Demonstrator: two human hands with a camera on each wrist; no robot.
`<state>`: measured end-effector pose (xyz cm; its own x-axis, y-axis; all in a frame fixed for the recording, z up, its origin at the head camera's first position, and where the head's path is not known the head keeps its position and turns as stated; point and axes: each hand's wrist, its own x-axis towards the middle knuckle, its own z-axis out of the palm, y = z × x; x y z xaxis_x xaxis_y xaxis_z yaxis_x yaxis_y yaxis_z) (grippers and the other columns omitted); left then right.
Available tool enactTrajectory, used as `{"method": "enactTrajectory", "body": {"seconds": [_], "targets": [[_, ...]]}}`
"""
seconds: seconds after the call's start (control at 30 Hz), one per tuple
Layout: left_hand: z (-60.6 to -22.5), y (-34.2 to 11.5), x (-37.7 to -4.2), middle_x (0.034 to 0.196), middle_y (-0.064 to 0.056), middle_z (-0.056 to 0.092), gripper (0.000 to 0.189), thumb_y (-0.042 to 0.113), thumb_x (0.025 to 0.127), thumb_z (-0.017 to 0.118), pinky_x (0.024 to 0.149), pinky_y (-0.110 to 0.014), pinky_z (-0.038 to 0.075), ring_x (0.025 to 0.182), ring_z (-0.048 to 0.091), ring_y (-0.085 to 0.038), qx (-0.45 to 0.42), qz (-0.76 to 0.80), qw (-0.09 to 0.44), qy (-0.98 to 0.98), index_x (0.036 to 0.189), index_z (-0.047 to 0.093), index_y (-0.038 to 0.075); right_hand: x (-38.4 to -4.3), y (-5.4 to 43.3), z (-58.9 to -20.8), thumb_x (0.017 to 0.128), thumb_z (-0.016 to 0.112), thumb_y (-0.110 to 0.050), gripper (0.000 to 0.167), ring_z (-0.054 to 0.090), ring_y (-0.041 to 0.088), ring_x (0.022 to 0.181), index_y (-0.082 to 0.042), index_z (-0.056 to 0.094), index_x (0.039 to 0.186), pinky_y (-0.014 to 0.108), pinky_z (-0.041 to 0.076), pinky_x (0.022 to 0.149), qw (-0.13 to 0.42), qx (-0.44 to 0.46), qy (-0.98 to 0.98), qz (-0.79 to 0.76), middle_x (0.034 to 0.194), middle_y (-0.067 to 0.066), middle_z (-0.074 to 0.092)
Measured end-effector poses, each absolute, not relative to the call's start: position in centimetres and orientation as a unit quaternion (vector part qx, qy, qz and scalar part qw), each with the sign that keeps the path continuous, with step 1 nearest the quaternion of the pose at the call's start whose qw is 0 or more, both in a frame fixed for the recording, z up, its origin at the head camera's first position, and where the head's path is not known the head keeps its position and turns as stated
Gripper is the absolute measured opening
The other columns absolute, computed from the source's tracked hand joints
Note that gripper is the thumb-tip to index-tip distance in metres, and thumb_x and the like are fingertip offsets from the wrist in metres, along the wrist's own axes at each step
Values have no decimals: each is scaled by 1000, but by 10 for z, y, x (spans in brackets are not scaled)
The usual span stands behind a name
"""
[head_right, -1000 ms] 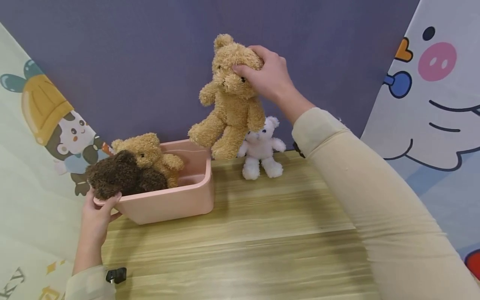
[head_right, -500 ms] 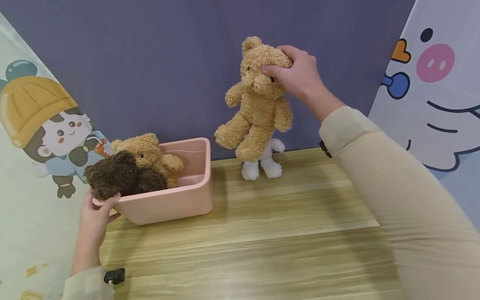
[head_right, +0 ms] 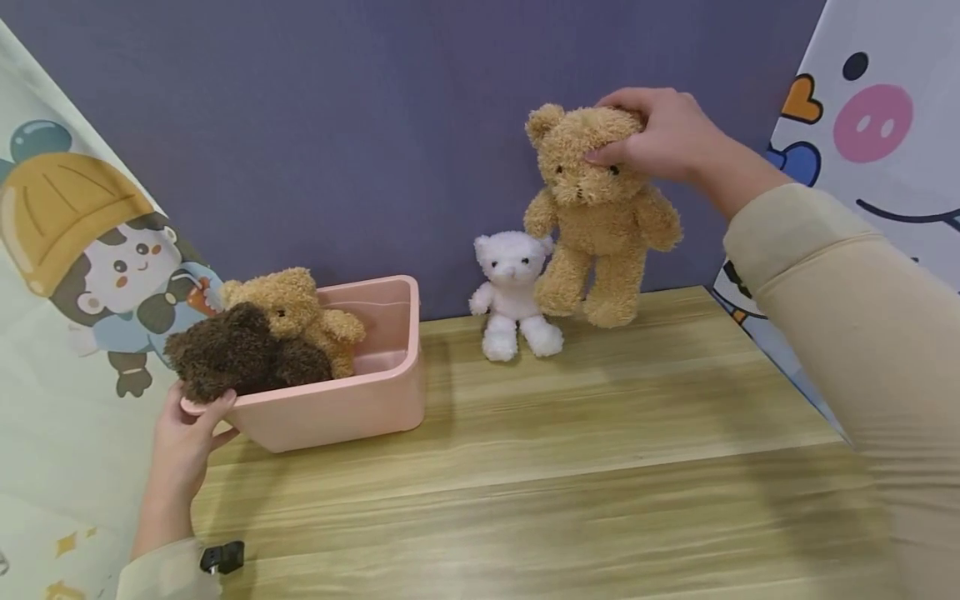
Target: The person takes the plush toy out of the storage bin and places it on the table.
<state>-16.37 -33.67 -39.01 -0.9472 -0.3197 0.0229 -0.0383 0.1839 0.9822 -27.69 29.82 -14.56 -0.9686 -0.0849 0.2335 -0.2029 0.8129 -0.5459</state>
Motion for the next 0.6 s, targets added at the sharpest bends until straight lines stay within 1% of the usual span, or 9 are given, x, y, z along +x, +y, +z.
{"method": "enactTrajectory", "body": {"seconds": [0.1,0.17,0.27,0.33,0.47,0.6], "targets": [[-390,-338,-163,180,-11,15,91,27,102,74,71,-13,56,161,28,-38,118,-631,113,-758,170,15,38,-279,310,-148,103,67,-43,79,41,56,141,-23,30,170,77,38,109,84,87,-962,244,164,31,38],[-390,-340,-162,180,-10,15,90,26,102,73,71,-13,56,161,28,-37,120,-633,114,-756,170,15,38,-281,316,-151,104,67,-40,81,43,58,137,-21,27,170,78,39,106,69,96,-971,209,165,34,35],[-390,-342,-161,180,-9,16,89,24,102,73,71,-14,56,160,30,-33,121,-637,118,-752,170,17,38,-286,325,-160,105,66,-35,82,45,60,133,-17,22,171,79,39,106,43,107,-980,162,168,34,30],[-390,-343,-161,180,-10,18,88,25,103,73,72,-14,57,160,32,-32,122,-633,121,-755,170,18,37,-290,330,-167,105,67,-31,81,43,62,136,-14,22,171,79,37,108,30,110,-983,146,170,35,27],[-392,-344,-159,179,-10,21,87,25,103,73,72,-14,57,158,35,-28,134,-628,119,-757,170,17,36,-299,343,-184,105,67,-28,80,41,62,137,-10,23,170,79,37,109,-4,112,-984,136,166,37,31],[-392,-342,-157,178,-8,22,87,25,103,72,71,-15,57,157,36,-27,143,-630,117,-755,170,17,36,-306,356,-200,105,68,-27,79,47,60,133,-9,25,169,74,44,102,-40,117,-982,145,166,38,30]]}}
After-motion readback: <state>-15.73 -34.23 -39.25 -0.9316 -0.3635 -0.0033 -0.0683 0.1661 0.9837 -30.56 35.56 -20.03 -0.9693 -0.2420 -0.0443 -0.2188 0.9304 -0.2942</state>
